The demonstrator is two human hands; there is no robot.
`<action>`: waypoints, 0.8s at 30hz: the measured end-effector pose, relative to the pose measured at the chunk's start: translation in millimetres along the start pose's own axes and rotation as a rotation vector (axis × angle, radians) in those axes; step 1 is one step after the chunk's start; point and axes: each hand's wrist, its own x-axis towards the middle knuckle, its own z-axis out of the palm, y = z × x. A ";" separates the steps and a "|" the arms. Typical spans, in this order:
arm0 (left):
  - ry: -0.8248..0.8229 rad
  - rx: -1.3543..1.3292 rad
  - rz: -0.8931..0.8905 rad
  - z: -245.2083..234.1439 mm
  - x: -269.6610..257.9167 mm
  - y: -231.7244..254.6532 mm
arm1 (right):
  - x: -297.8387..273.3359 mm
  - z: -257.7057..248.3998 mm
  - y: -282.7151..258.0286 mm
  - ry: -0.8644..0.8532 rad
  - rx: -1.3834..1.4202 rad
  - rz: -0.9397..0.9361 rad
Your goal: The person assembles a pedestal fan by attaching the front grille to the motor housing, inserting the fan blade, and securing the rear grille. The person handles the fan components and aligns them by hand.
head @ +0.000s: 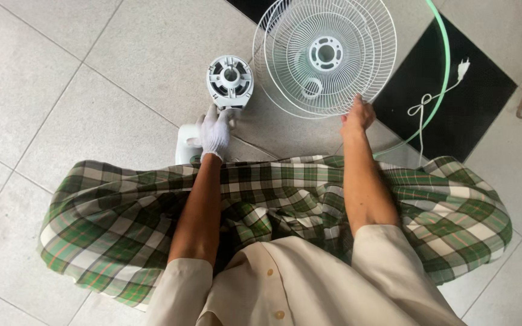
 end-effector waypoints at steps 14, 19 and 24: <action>-0.076 0.141 -0.136 -16.7 -1.4 29.7 | 25.2 -10.3 16.7 -0.024 0.221 0.228; -0.135 -0.082 -0.044 -6.3 32.6 2.7 | 13.5 -7.0 17.0 -0.028 0.198 0.258; -0.100 0.062 -0.091 -15.4 18.5 14.2 | -4.7 -3.9 10.4 -0.041 0.143 0.239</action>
